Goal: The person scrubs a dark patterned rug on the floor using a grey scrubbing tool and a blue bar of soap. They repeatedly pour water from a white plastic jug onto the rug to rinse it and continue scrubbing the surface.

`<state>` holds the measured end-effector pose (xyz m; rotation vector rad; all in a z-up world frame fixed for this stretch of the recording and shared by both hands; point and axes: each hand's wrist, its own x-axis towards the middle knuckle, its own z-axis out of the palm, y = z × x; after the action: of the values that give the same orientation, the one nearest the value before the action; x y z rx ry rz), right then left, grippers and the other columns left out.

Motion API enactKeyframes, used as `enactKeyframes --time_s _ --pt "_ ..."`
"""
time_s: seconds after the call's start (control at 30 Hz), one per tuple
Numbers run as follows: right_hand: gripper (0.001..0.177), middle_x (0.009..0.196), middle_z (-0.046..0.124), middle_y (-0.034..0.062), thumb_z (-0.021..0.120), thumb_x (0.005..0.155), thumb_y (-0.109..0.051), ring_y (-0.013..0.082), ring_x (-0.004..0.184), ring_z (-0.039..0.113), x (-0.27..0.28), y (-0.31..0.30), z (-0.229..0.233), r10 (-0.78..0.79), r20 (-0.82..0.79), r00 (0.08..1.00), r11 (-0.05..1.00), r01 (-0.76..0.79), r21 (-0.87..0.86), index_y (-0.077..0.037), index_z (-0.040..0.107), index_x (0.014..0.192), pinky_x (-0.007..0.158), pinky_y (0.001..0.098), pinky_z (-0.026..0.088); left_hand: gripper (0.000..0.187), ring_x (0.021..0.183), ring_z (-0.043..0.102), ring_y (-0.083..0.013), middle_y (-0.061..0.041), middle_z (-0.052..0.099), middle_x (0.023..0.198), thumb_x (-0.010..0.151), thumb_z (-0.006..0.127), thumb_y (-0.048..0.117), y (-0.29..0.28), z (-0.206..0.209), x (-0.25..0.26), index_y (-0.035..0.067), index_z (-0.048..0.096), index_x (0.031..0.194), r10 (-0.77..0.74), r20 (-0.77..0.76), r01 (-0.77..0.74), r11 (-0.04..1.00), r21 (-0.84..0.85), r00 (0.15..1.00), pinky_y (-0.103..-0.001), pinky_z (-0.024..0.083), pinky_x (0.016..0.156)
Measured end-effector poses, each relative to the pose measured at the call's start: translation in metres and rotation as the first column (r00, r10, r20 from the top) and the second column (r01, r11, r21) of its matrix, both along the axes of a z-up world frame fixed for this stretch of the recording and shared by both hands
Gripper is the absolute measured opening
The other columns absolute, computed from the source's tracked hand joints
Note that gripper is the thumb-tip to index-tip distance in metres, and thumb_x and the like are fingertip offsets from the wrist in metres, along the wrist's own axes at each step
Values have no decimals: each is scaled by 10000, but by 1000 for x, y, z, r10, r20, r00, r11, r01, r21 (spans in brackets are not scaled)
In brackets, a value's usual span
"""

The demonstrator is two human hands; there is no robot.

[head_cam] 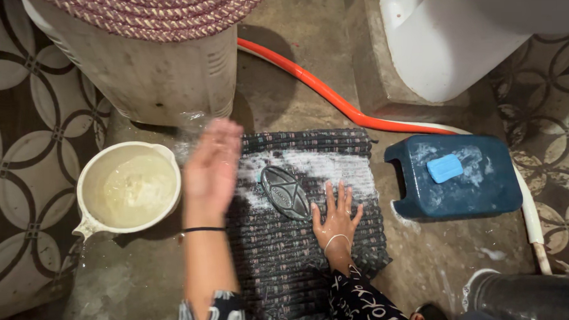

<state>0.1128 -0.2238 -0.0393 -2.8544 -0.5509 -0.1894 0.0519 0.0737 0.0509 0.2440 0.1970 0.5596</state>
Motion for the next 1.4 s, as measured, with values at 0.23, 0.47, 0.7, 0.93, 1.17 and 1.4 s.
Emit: enactKeyframes --time_s 0.23,0.47,0.7,0.93,1.17,1.4 --pt "676 1677 240 85 497 968 -500 318 1547 166 1 -2 -3 8 -6 1000 1000 -8 -8 -282 328 1585 1196 624 61 473 1227 611 -247 -148 616 1362 975 553 121 -49 20 22 11 524 1434 78 -379 18 969 245 922 -375 485 1073" --pt "677 1676 230 89 486 974 -509 316 1546 163 2 -3 -5 5 -13 1000 1000 -5 -18 -293 308 1591 1197 621 60 372 1206 625 -266 -129 645 1296 1012 501 203 106 -80 -44 21 616 1316 577 -314 -631 768 -105 754 -386 510 1059" --pt "670 1675 233 87 481 986 -504 321 1543 173 2 -1 -4 20 9 1000 1000 -20 -3 -279 312 1594 1189 625 62 338 1069 675 -241 -111 705 1098 953 521 274 115 -98 -59 42 687 1135 500 -435 -655 662 -365 749 -348 542 943" --pt "674 1673 258 85 501 976 -499 314 1542 210 -2 1 0 12 22 1000 1000 -12 -3 -264 337 1586 1193 625 89 274 1102 713 -273 -164 716 1132 980 522 126 29 8 7 -47 655 1145 161 -22 -161 987 -2 987 -362 611 1029" --pt "680 1683 240 87 522 980 -493 310 1555 177 0 0 0 15 21 1000 1000 -15 -24 -254 330 1587 1196 634 72 541 1287 560 -369 -218 614 1352 945 621 325 -121 -20 45 2 555 1375 558 -691 600 378 705 460 -503 384 1130" --pt "917 1670 153 72 660 796 -527 293 1542 114 0 0 10 8 -124 992 1000 -6 15 -273 242 1572 1176 635 39 1260 1409 224 -524 -410 140 1517 782 831 440 -193 -9 40 -49 -34 1557 678 -717 669 459 585 162 -597 259 1111"
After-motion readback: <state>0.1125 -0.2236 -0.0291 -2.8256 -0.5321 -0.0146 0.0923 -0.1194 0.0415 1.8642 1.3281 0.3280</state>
